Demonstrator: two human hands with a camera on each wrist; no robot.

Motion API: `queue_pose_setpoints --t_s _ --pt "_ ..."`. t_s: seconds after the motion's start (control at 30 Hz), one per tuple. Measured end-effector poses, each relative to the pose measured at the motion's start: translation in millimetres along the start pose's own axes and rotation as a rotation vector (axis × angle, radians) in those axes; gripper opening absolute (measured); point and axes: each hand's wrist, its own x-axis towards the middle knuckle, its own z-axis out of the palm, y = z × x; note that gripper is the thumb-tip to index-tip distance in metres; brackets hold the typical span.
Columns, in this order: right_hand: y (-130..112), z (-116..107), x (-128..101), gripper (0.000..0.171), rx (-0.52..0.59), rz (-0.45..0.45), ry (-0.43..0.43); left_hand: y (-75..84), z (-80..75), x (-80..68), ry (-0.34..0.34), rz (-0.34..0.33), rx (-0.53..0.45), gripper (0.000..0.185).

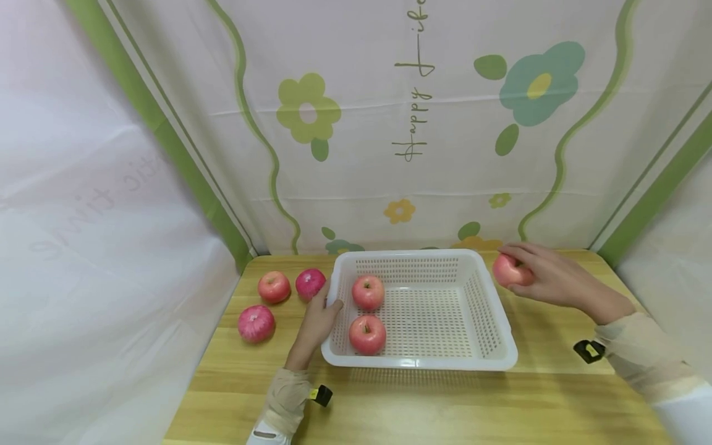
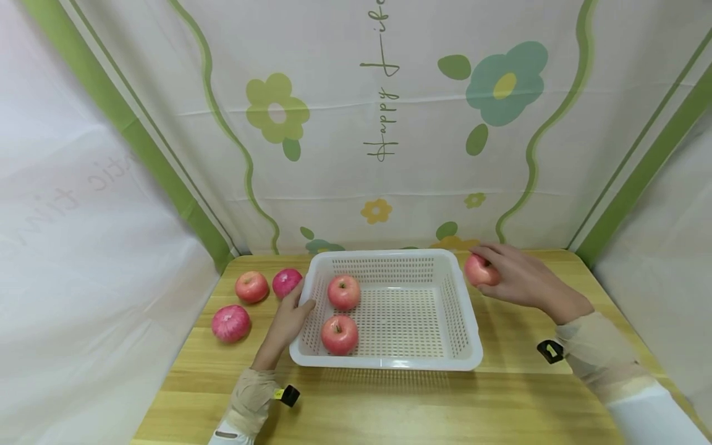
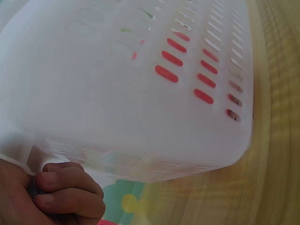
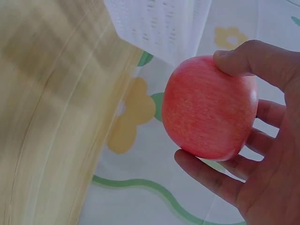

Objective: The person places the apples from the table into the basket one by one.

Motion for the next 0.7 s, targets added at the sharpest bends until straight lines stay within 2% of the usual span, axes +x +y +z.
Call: queue_pose_setpoints --t_s 0.23,0.7 --pt "-6 1 10 0.07 0.01 -0.007 -0.024 1.6 0.0 -0.2 0.001 -0.004 -0.008 0.07" --pt "-16 2 22 0.07 0.029 -0.043 -0.008 0.6 -1.0 -0.2 -0.002 -0.002 -0.007 0.07"
